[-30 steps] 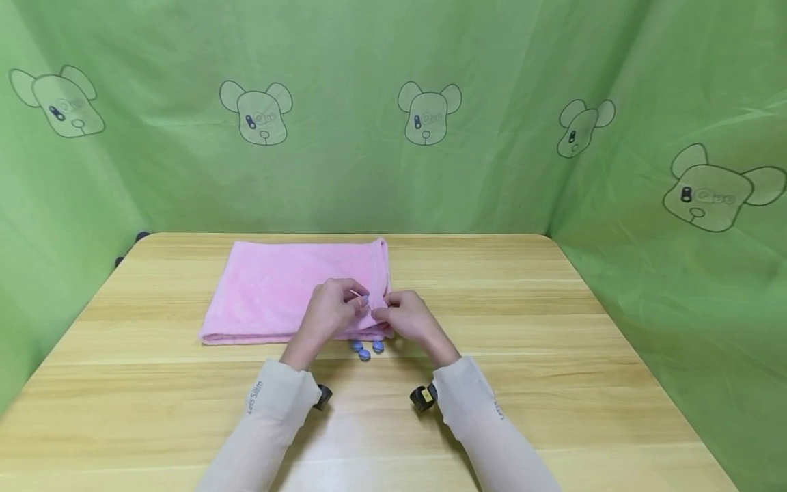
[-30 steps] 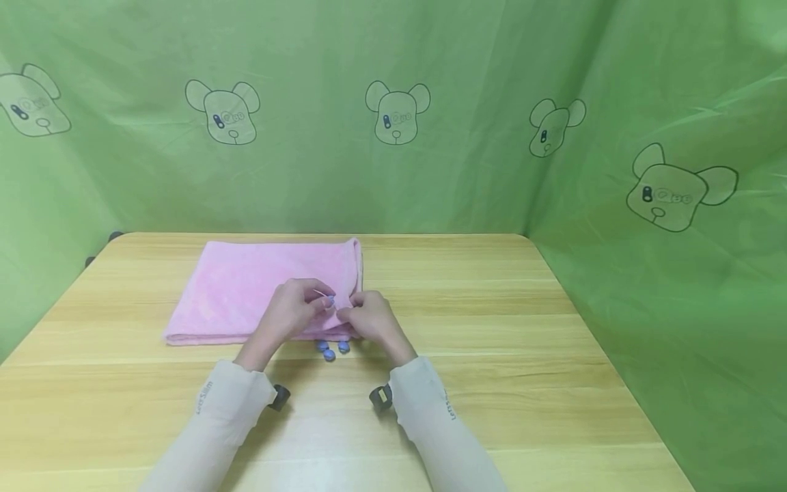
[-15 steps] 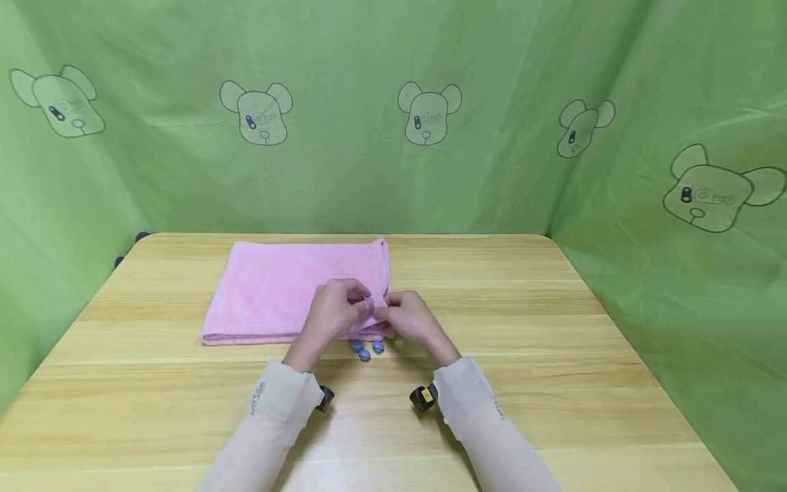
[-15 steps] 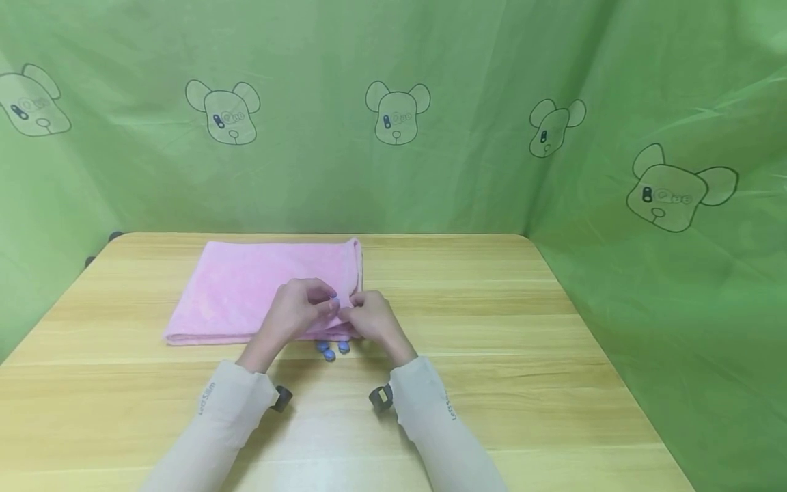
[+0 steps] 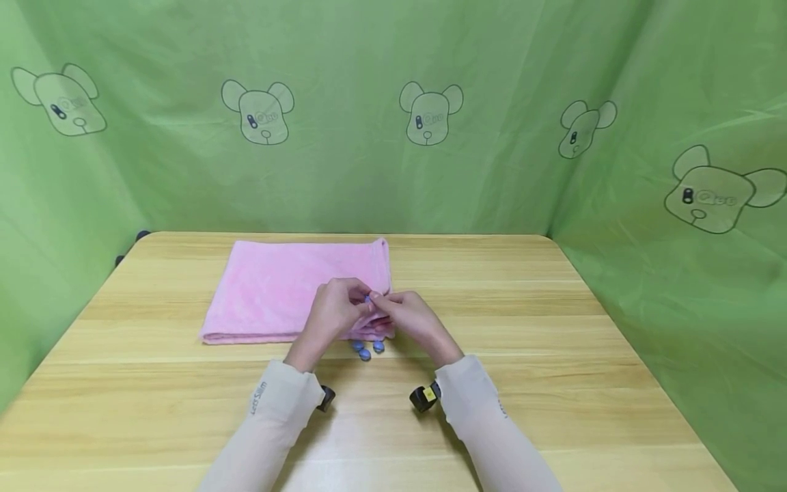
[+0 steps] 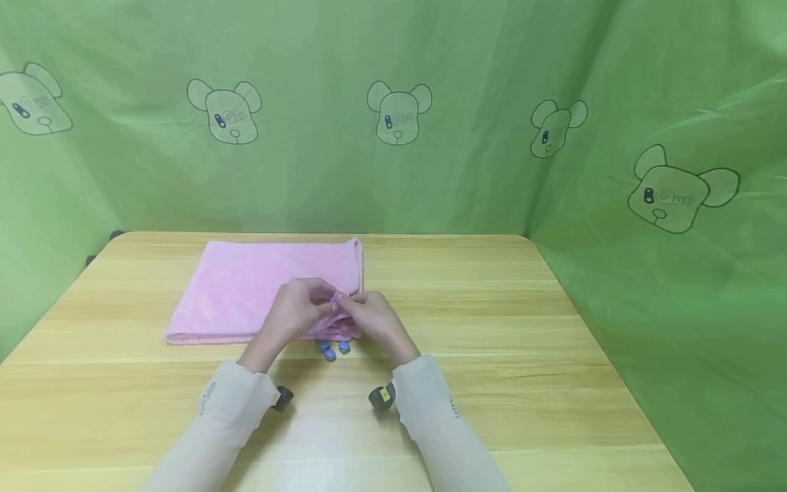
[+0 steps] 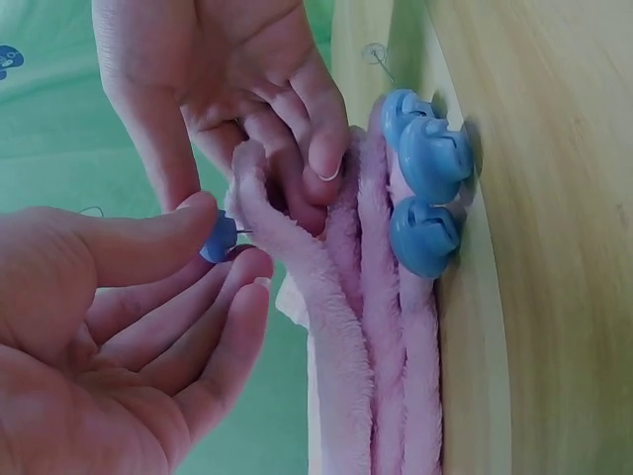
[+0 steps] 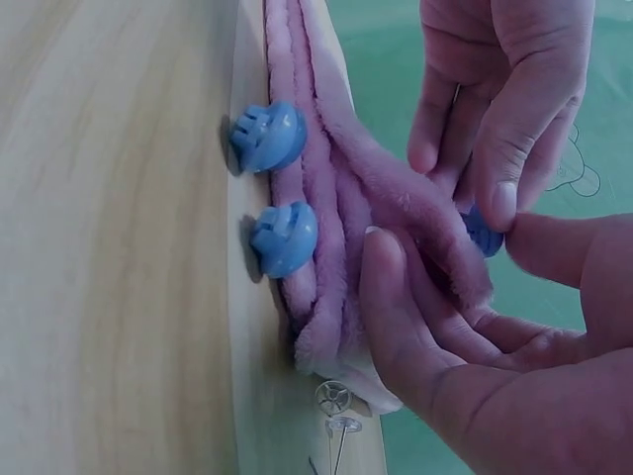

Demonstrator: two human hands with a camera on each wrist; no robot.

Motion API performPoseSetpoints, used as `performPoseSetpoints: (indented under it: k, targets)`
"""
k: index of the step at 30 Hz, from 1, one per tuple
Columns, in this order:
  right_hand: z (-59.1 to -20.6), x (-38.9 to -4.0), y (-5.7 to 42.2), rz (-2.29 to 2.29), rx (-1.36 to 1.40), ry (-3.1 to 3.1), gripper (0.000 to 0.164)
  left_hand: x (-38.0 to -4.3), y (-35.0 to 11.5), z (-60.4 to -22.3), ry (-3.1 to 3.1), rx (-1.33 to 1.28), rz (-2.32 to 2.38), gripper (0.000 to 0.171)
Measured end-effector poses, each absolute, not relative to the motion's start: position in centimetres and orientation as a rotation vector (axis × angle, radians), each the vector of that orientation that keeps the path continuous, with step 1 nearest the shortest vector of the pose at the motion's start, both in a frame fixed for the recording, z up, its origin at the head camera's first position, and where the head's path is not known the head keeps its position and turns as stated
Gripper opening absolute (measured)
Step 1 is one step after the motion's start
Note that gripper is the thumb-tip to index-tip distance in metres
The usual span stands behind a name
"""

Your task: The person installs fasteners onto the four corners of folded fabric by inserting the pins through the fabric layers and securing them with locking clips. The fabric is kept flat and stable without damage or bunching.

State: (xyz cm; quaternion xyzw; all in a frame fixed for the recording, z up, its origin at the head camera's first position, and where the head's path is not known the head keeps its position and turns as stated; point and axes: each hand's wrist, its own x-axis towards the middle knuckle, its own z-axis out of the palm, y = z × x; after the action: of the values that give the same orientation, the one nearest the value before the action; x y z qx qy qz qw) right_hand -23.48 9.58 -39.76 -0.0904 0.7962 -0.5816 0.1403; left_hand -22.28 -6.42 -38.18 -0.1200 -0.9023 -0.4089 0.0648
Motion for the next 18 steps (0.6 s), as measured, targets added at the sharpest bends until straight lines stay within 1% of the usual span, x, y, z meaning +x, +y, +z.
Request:
performPoseSetpoints:
  k: [4,18]
  targets:
    - [-39.76,-23.43,9.56,-1.684,-0.244,2.296,0.034,-22.32,-6.41,-38.19,-2.761,-0.343,-1.238,0.018]
    - [-39.80,-23.38,9.75,-1.633,-0.194,2.334,0.030,-22.25,-6.54,-38.37,-2.799,-0.358,-1.198,0.013]
